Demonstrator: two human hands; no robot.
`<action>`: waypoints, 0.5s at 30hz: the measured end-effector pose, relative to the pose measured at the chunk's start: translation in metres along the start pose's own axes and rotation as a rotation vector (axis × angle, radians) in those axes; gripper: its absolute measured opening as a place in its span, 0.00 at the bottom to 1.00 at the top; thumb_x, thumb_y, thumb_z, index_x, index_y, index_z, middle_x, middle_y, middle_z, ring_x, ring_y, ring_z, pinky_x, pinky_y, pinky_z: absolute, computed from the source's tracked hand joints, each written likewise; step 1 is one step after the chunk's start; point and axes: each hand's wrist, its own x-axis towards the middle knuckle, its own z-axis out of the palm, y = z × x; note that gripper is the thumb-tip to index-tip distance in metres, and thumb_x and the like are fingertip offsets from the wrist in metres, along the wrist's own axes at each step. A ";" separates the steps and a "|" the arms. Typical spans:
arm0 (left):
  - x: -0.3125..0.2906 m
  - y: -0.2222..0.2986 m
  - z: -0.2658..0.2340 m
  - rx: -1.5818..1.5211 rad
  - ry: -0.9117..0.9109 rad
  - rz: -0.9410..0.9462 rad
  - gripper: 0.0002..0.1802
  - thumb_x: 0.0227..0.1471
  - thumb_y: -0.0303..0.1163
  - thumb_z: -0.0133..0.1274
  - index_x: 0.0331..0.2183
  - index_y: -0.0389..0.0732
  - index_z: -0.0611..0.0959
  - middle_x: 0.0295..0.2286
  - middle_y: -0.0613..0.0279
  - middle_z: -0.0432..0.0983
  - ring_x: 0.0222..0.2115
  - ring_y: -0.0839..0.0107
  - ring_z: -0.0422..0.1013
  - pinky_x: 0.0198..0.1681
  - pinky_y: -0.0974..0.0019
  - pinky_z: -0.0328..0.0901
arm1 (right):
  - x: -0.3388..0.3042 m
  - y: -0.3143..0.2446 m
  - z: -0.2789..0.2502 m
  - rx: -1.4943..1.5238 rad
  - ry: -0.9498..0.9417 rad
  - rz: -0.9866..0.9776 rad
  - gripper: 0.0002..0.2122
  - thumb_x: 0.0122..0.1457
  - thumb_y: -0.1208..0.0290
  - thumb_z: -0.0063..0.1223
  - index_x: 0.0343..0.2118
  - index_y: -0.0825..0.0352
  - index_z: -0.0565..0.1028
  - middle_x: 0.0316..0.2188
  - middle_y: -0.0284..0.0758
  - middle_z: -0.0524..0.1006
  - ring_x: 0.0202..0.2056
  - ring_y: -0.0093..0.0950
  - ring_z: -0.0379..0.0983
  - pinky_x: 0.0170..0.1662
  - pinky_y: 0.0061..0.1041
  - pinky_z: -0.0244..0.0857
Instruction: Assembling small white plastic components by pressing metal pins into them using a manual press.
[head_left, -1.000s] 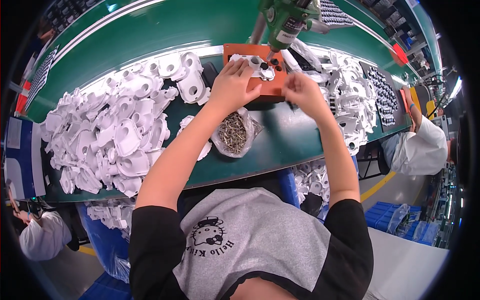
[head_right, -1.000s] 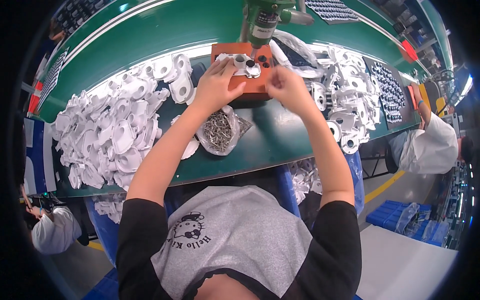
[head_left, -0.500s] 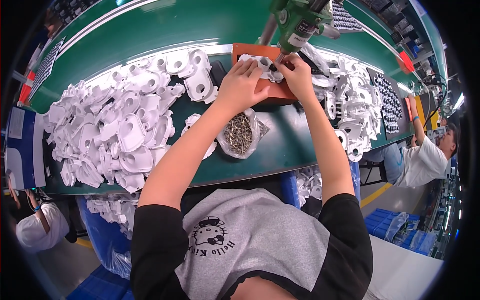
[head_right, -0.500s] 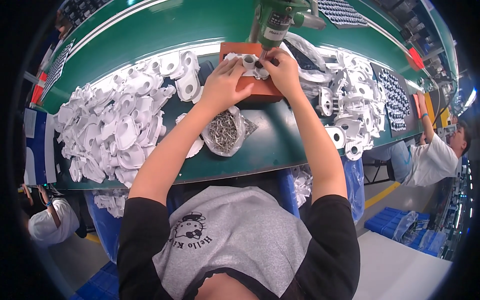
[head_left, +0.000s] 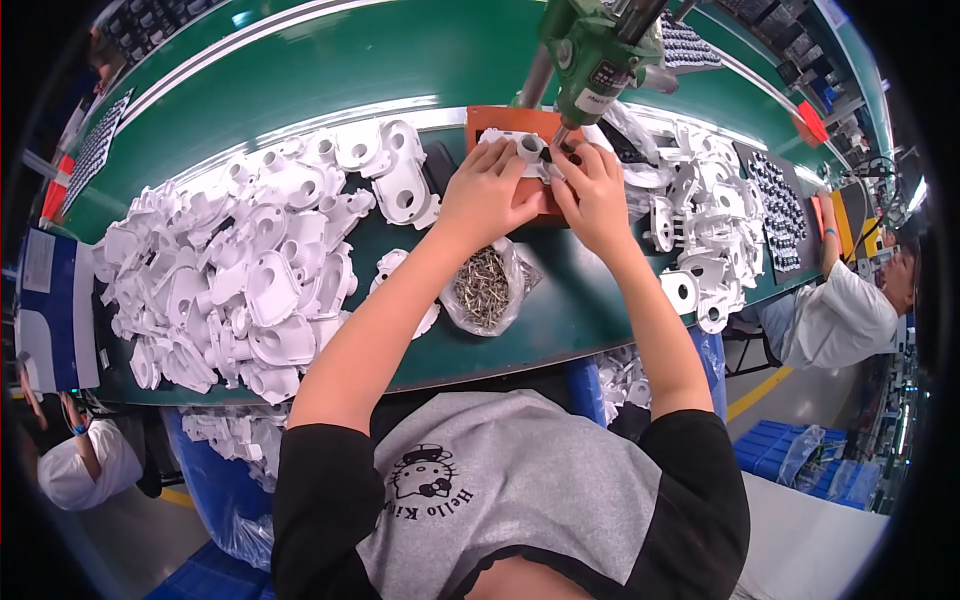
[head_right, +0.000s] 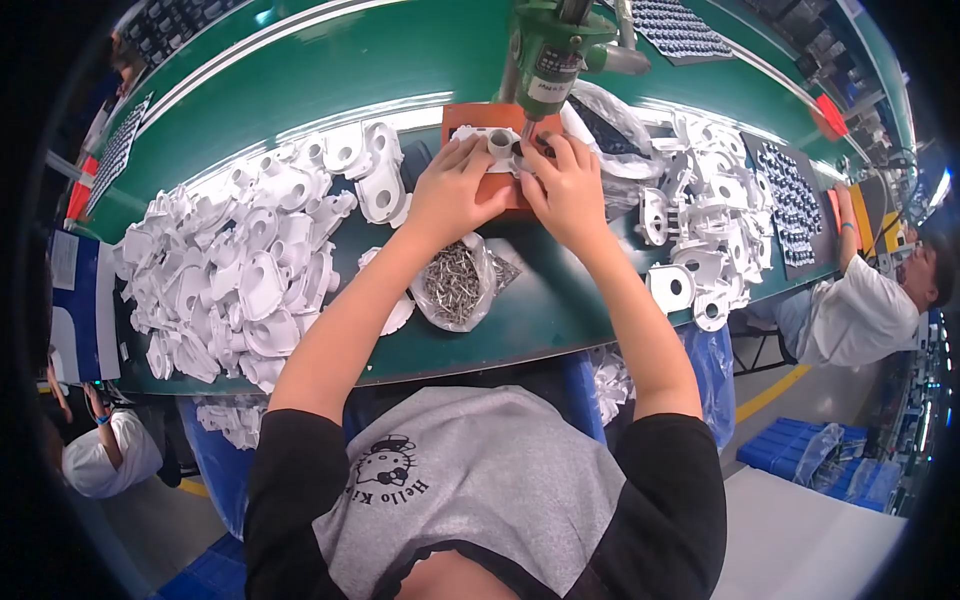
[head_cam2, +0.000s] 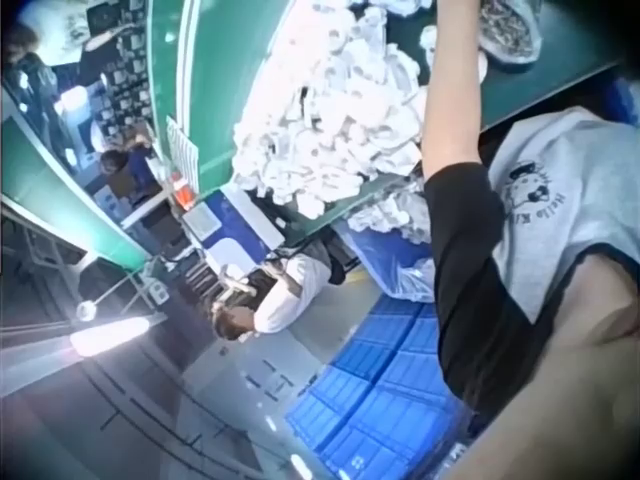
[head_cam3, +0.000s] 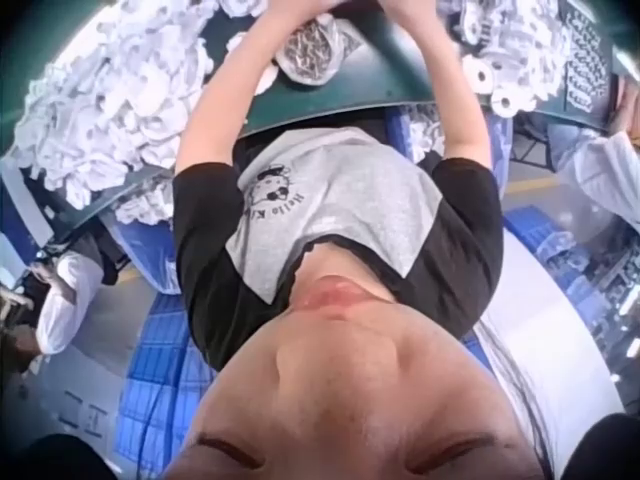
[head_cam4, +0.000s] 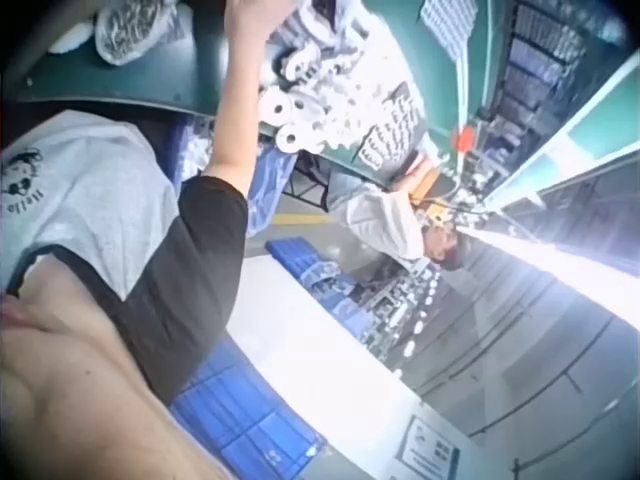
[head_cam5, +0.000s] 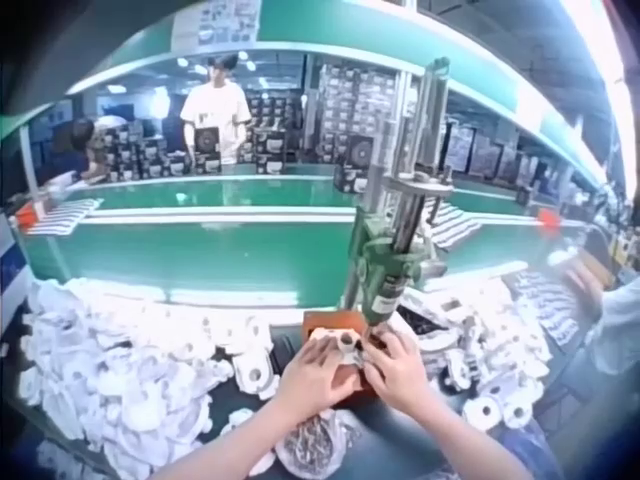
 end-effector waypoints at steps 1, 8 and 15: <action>0.000 0.000 0.001 -0.001 0.005 -0.002 0.25 0.41 0.43 0.58 0.39 0.36 0.74 0.44 0.46 0.71 0.48 0.56 0.67 0.55 0.55 0.59 | -0.002 -0.003 -0.001 -0.004 -0.044 0.037 0.13 0.51 0.68 0.52 0.41 0.62 0.75 0.45 0.41 0.68 0.48 0.41 0.61 0.50 0.39 0.56; 0.002 -0.001 -0.002 -0.008 0.008 -0.003 0.26 0.41 0.44 0.58 0.38 0.35 0.75 0.44 0.45 0.71 0.48 0.55 0.66 0.55 0.55 0.59 | -0.011 -0.014 -0.004 -0.101 -0.136 0.055 0.19 0.53 0.67 0.50 0.50 0.64 0.70 0.55 0.43 0.60 0.58 0.41 0.52 0.57 0.40 0.48; 0.001 -0.002 -0.006 -0.003 0.022 0.023 0.26 0.41 0.40 0.56 0.36 0.28 0.74 0.42 0.41 0.72 0.47 0.52 0.68 0.54 0.55 0.58 | 0.079 0.119 -0.058 0.756 0.520 0.497 0.15 0.59 0.68 0.44 0.46 0.70 0.70 0.45 0.41 0.69 0.47 0.32 0.66 0.49 0.30 0.62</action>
